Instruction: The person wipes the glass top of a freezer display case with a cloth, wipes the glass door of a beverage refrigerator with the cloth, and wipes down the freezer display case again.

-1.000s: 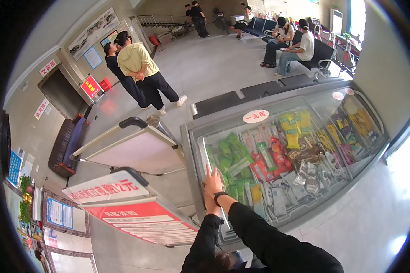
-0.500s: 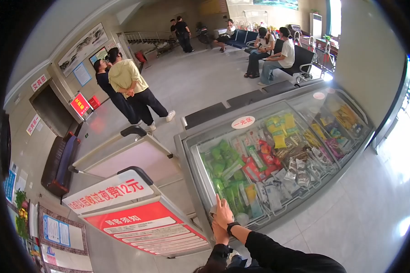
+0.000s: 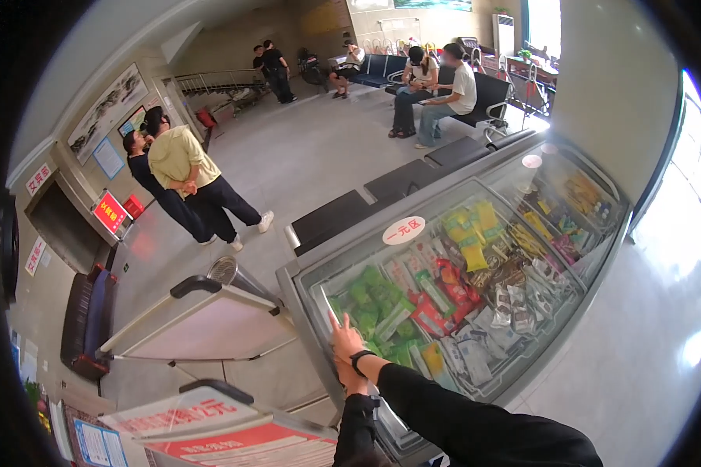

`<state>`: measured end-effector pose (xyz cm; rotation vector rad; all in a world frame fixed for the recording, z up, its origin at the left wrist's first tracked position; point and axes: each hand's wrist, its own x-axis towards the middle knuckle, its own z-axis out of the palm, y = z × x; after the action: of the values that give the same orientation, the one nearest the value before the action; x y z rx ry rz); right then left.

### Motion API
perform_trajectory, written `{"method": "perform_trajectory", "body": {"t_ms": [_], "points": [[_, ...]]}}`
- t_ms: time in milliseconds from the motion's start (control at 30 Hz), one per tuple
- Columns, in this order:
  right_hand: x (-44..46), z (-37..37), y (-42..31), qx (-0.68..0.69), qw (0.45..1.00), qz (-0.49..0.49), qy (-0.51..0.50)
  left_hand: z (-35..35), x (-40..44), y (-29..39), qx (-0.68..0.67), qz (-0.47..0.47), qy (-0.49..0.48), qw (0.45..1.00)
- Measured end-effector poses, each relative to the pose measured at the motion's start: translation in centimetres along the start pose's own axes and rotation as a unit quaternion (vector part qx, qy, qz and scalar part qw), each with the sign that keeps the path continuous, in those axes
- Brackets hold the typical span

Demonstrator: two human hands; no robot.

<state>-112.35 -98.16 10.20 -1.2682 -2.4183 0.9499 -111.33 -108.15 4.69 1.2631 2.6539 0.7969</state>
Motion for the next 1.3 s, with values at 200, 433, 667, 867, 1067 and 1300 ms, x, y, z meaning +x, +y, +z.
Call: {"method": "perform_trajectory", "body": {"t_ms": [200, 433, 667, 867, 1067, 1300], "points": [[9.0, -0.2, -1.2, 0.003, 1.0, -0.005, 0.003, 1.3, 8.9, 0.4, -0.009, -0.016, 0.004, 1.0], [13.3, 0.0, -0.9, 0.019, 1.0, -0.022, -0.006, 2.7, 13.3, 1.0, -0.024, -0.027, 0.01, 0.999], [13.4, -0.2, -1.2, 0.03, 0.999, -0.02, 0.015, 2.4, 12.4, 1.2, -0.023, -0.036, 0.028, 0.999], [10.0, 1.0, 0.2, 0.025, 0.999, -0.022, 0.015, 2.3, 7.2, 1.1, -0.023, -0.038, 0.031, 0.999], [-1.4, -0.6, 0.8, 0.06, 0.998, -0.001, -0.023, 1.0, -1.2, 1.1, -0.03, -0.039, 0.014, 0.999], [-15.3, -1.4, 0.9, 0.08, 0.996, 0.032, 0.003, -0.4, -14.4, 0.3, -0.026, -0.014, -0.024, 0.999]]}}
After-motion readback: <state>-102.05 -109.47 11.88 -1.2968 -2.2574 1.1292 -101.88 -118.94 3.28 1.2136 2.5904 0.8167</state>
